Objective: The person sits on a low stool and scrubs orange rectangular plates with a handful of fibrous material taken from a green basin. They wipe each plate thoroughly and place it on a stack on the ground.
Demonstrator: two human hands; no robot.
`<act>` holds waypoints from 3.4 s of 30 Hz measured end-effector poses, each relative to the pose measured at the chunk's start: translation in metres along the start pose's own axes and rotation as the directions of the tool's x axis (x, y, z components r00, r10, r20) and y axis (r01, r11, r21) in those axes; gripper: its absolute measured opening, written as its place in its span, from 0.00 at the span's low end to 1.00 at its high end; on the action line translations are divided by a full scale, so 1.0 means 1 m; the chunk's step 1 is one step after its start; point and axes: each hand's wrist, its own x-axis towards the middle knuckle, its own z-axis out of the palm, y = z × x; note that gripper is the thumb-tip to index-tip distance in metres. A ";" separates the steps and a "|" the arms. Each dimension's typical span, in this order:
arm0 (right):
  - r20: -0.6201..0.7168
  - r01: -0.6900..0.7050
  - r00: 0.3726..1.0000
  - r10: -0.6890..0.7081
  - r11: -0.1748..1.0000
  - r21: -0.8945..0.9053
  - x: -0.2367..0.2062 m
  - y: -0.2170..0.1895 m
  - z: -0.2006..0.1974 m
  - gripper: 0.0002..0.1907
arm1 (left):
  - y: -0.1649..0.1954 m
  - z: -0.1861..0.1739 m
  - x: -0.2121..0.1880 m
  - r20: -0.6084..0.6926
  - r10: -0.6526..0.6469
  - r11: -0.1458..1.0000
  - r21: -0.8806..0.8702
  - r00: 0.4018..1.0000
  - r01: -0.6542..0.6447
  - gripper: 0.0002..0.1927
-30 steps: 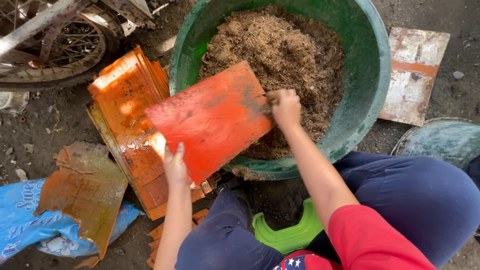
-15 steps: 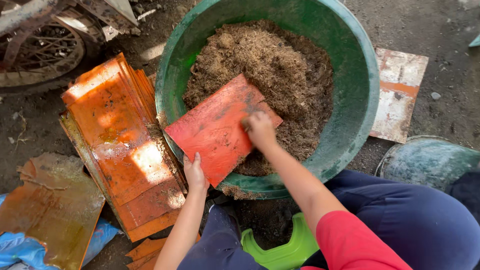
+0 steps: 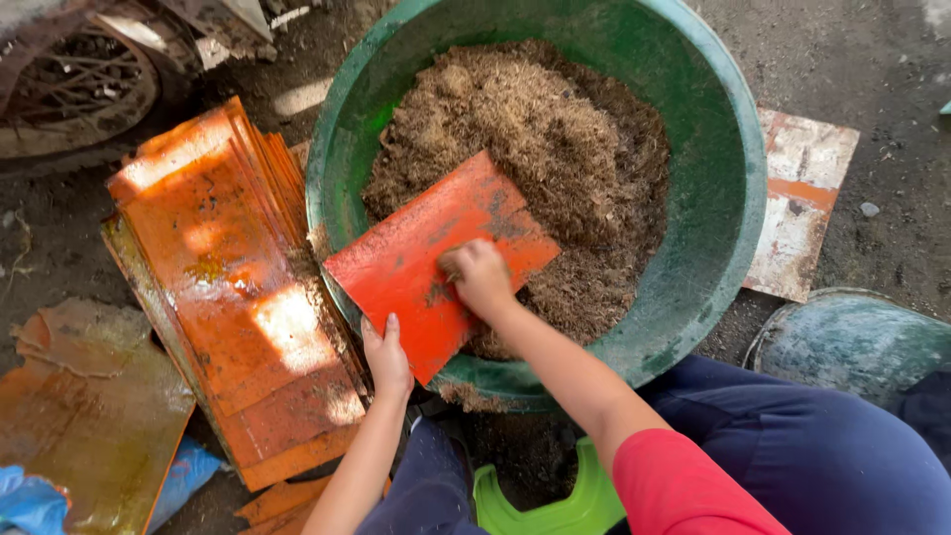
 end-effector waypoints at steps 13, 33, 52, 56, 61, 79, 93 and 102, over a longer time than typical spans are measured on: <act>0.102 -0.129 0.983 0.155 0.965 -0.228 0.016 0.054 0.002 0.17 | 0.004 0.001 -0.001 0.033 -0.053 0.989 0.141 0.998 0.048 0.24; -0.077 0.075 0.993 -0.084 0.991 -0.112 -0.010 -0.060 0.055 0.23 | -0.007 -0.040 -0.007 0.044 -0.071 0.990 0.125 0.996 0.065 0.29; 0.041 0.055 0.998 -0.055 0.998 -0.007 -0.023 0.025 0.032 0.09 | -0.016 -0.034 -0.008 -0.012 0.010 0.852 0.524 1.000 -0.002 0.36; -0.060 0.084 0.994 -0.090 0.991 -0.100 -0.014 0.062 0.012 0.08 | -0.013 -0.034 -0.008 0.044 0.085 0.877 0.471 0.995 -0.096 0.33; -0.249 -0.256 0.944 0.216 0.956 -0.142 0.022 0.086 0.002 0.07 | -0.011 -0.033 -0.012 -0.007 -0.060 0.872 0.487 0.998 0.056 0.35; -0.181 -0.306 0.947 0.265 0.918 -0.253 0.105 0.079 -0.003 0.04 | -0.013 -0.028 -0.013 0.009 -0.040 0.873 0.486 0.999 0.031 0.37; -0.004 0.235 0.971 -0.240 0.949 0.211 0.040 -0.018 0.025 0.09 | -0.014 -0.027 -0.011 -0.040 0.087 0.791 0.611 0.995 -0.045 0.34; -0.196 -0.158 0.974 0.118 0.966 -0.205 0.022 0.100 -0.013 0.06 | -0.006 -0.022 -0.017 -0.011 -0.020 0.878 0.479 1.000 0.023 0.32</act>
